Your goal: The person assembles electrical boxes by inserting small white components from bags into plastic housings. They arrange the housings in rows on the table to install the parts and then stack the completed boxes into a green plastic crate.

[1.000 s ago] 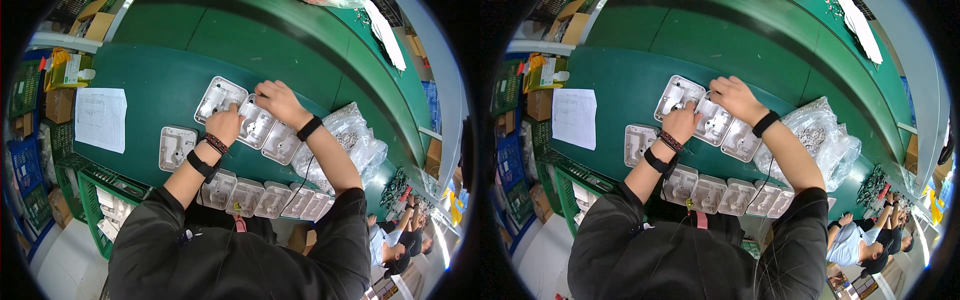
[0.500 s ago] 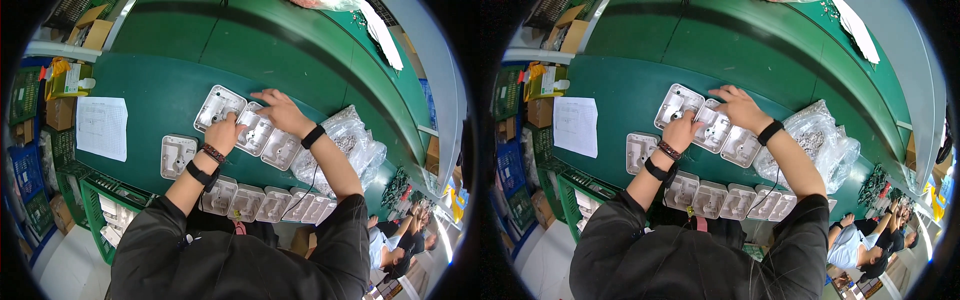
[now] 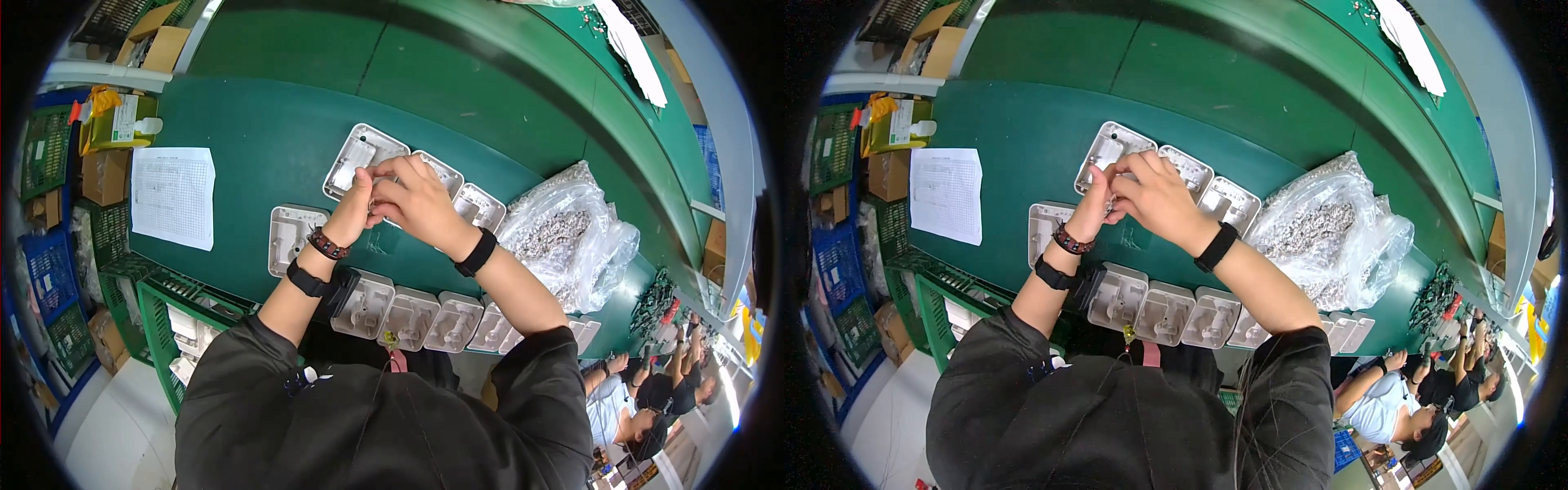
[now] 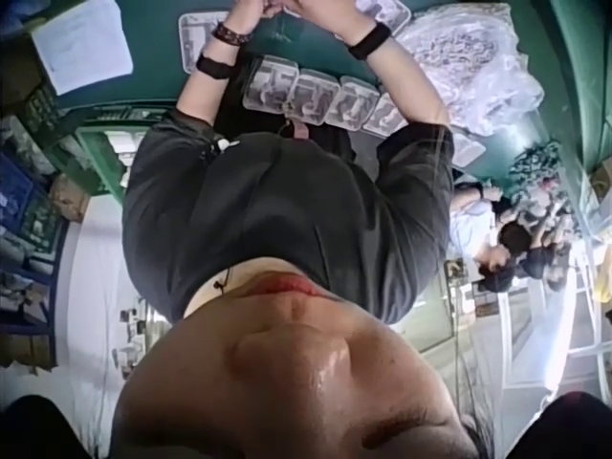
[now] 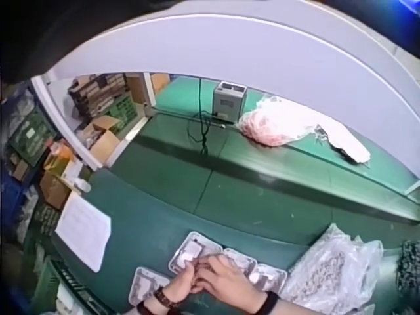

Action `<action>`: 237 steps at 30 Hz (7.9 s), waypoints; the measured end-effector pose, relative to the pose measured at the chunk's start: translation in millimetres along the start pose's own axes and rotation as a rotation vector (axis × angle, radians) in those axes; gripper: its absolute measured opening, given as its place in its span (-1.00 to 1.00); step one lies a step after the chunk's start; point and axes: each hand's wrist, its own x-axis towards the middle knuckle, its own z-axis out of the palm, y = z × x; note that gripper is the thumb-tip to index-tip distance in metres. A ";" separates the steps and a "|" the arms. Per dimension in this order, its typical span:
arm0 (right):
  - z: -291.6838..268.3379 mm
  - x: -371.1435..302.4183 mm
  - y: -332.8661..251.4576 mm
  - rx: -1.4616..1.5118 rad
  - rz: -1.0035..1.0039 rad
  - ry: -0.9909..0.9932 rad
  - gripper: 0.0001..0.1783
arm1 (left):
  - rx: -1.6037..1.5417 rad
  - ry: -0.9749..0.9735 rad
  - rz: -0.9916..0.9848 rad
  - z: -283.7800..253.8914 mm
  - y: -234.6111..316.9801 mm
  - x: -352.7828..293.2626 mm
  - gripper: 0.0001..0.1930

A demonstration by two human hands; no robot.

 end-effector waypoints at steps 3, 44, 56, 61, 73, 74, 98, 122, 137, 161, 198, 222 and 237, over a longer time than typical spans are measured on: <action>-4.5 -2.6 -1.1 0.012 -0.026 -0.025 -0.76 | -0.016 -0.075 -0.026 -1.2 -5.2 -1.9 -0.19; 24.7 84.1 71.8 -0.521 -0.331 -0.179 -0.97 | 1.079 0.544 0.294 -55.9 -5.2 25.2 -0.86; -38.1 26.1 -19.0 0.488 0.618 0.076 -0.82 | 0.823 0.542 0.598 -56.6 17.2 -1.3 -0.93; -13.2 -57.0 -97.3 1.581 1.031 0.416 -0.61 | 0.555 -0.101 0.741 20.7 40.2 -67.0 -0.87; -11.0 -172.5 -129.0 2.183 0.587 1.223 -0.59 | 0.913 -0.664 0.916 163.9 6.5 -102.1 -0.69; -13.4 -187.9 -127.8 2.101 0.572 1.213 -0.61 | 0.972 -0.647 0.938 178.5 5.4 -105.6 -0.67; -217.5 -444.7 116.4 -0.422 0.658 0.868 -0.37 | 1.489 -0.193 0.523 339.6 -100.8 -131.9 -0.73; -98.3 -579.1 17.0 -0.541 1.146 0.410 -0.50 | 1.532 -0.208 0.102 320.0 -190.0 -101.7 -0.68; -208.2 -680.5 82.4 -0.530 1.068 0.280 -0.36 | 1.338 -0.275 -0.085 474.7 -246.9 -99.3 -0.65; -365.9 -719.1 264.1 -0.722 0.848 0.247 -0.39 | 1.449 -0.071 0.036 648.9 -233.8 30.4 -0.51; -318.1 -682.3 281.2 -0.831 1.191 0.473 -0.27 | 1.276 0.007 0.756 672.2 -210.7 76.0 -0.47; -121.1 -583.3 84.8 -0.488 1.088 0.616 -0.43 | 1.102 1.097 -0.251 5.1 -175.4 -144.6 -0.41; -81.8 -550.2 -9.7 -0.203 1.041 0.385 -0.38 | 1.157 0.973 -0.145 140.5 -195.0 -147.2 -0.46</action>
